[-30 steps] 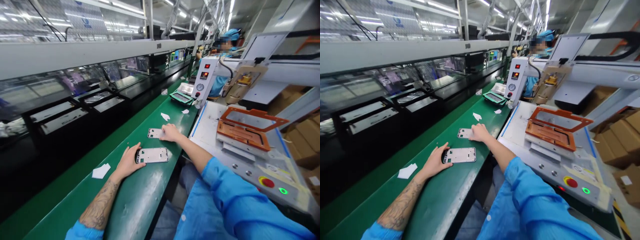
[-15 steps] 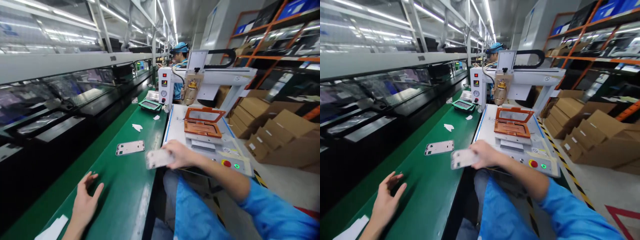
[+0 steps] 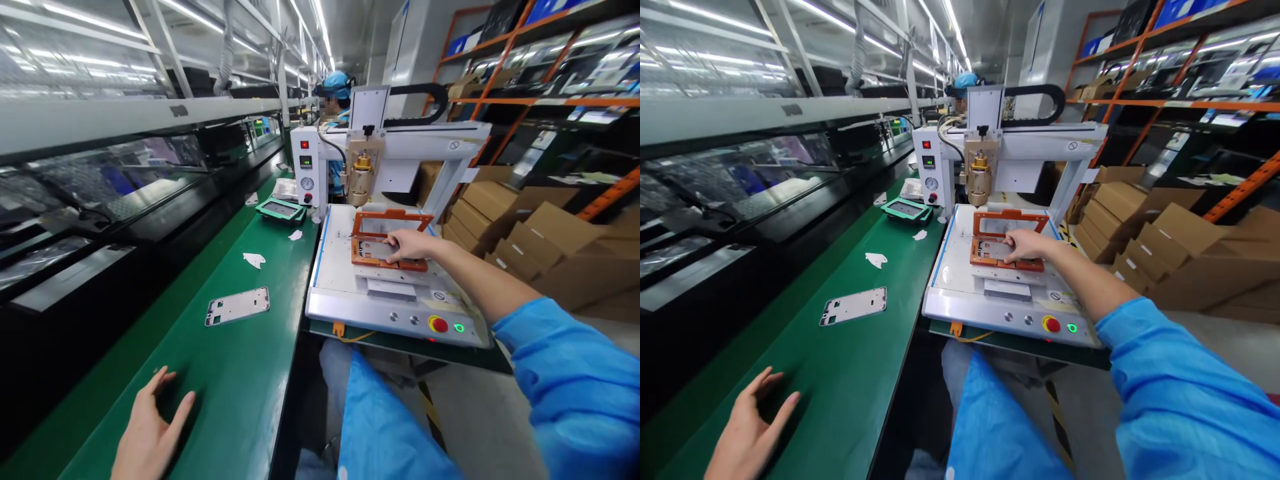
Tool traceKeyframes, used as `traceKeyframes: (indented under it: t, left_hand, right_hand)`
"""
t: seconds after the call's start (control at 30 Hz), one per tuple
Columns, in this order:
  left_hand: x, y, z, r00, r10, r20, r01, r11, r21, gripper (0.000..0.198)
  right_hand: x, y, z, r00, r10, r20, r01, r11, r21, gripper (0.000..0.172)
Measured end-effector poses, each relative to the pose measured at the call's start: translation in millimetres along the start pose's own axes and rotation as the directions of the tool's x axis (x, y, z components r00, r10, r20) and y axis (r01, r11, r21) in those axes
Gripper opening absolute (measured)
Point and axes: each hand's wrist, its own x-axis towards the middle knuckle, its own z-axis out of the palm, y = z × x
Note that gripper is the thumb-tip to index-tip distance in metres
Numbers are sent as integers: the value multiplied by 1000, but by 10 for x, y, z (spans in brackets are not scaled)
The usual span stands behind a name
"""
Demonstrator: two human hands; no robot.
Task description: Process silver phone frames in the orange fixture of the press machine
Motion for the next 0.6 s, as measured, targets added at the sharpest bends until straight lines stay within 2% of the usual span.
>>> traceKeyframes:
  t: [0.13,0.23,0.27,0.33,0.4,0.43,0.47,0.53,0.6]
  left_hand:
    - [88,26,12,1000,-18,24,17,999,43,100]
    - [143,-12,39,1000,-9,11,8,999,37,98]
    - [149,-28,43,1000,-7,2,7,1000,21,98]
    - [140,-49,41,1000,-11,-13,11,1000,-13,98]
    - [112,-51,21,1000,-22,-19,21,999,-43,98]
    - [95,-45,6,999,-29,-20,28,998,-52,98]
    - [77,-37,-12,999,-37,-17,36,998,-58,98]
    - [49,-23,-49,999,-51,-16,50,997,-66,98]
    - [46,-34,-76,998,-60,-10,59,996,-62,98]
  right_hand:
    - [-30,-70,19,1000,28,-14,-29,996,-82,48]
    - [-121,-232,-26,991,-61,-116,45,990,-135,37]
    - [-132,-288,-63,972,-116,-204,88,986,-141,32]
    - [-110,-366,-154,880,-184,-439,133,981,-144,27]
    - [-69,-373,-227,776,-156,-611,89,986,-139,38]
    - [-68,-347,-238,757,-139,-638,64,988,-139,45]
    - [-97,-302,-222,764,-135,-631,53,988,-147,47]
    - [-283,-171,-110,809,-178,-560,94,980,-175,39]
    - [-653,-10,78,860,-176,-480,110,981,-163,30]
